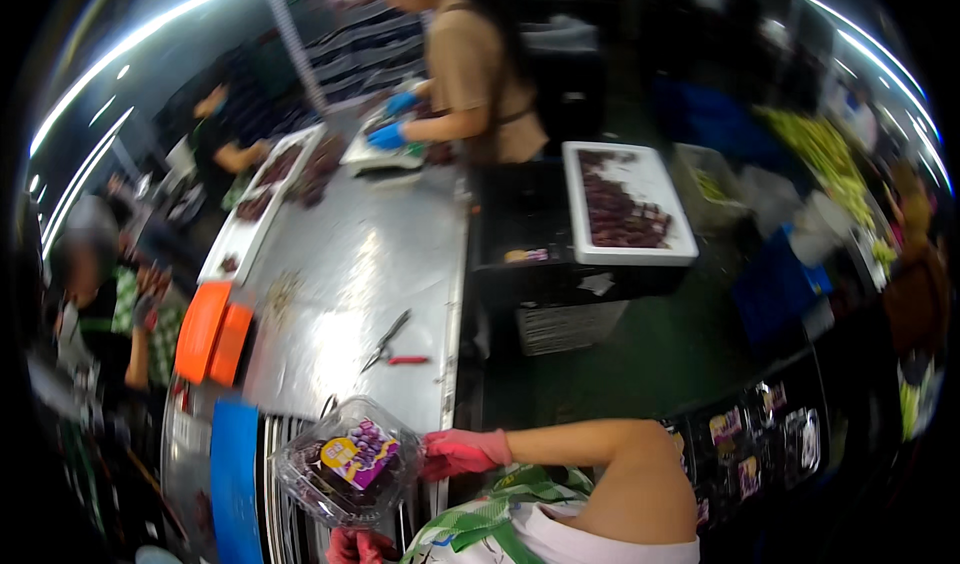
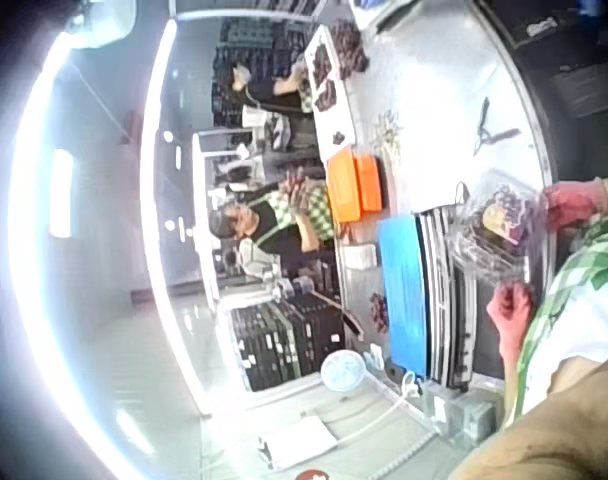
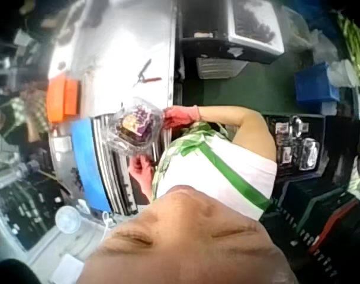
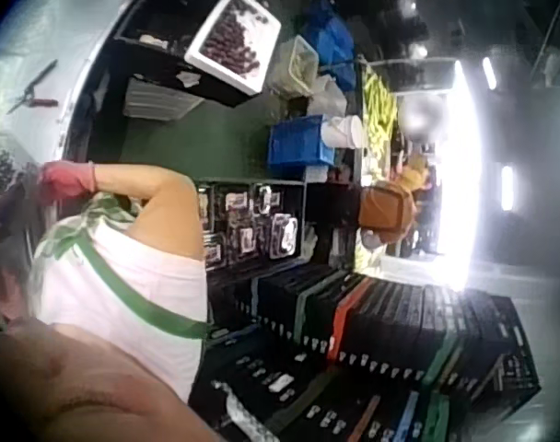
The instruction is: The person places grapes into a plastic container, wraps the container in plastic film using a manual dispenser, and sets the finished package into a crate.
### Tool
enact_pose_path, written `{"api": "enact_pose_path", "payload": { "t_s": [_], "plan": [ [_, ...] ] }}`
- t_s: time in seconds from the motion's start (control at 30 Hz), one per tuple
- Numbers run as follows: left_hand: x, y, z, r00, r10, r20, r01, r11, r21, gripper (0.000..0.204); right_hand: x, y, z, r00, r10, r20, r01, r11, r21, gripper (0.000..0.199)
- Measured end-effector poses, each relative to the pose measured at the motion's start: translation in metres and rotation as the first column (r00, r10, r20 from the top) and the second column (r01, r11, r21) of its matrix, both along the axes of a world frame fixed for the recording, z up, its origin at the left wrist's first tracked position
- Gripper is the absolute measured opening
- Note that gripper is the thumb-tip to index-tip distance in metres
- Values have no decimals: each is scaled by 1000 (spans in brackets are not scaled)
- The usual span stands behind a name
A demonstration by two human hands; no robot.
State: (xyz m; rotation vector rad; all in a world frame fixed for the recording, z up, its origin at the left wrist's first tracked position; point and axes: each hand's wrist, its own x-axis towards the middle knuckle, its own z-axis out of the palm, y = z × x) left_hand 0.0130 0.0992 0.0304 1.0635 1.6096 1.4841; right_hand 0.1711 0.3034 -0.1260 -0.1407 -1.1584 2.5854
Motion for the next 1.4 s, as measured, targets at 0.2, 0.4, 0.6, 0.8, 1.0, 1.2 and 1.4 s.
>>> {"api": "enact_pose_path", "payload": {
  "t_s": [0.2,0.4,0.6,0.8,1.0,1.2,1.4],
  "plan": [
    [62,104,-13,799,-595,91,600,773,-205,13,151,-26,16,879,-476,33,429,758,-492,53],
    [201,171,-40,371,-918,139,915,336,-226,20,300,-129,-4,163,-985,64,928,130,-349,19],
    [290,162,-55,151,-868,473,970,38,-240,28,381,-258,-67,-565,-772,292,738,-631,-238,22],
    [317,159,-77,112,-842,528,934,-92,-345,23,444,-353,-140,-774,-304,556,332,-942,-53,40],
    [326,157,-74,218,-873,437,879,-19,-477,21,472,-341,-185,-761,68,646,-181,-977,-110,47],
    [284,164,-98,344,-839,422,897,160,-412,25,454,-263,-189,-674,-129,727,-165,-933,-319,81],
    [241,152,-74,485,-833,264,836,355,-418,26,328,-73,13,-203,-863,463,958,-272,-87,24]
  ]
}}
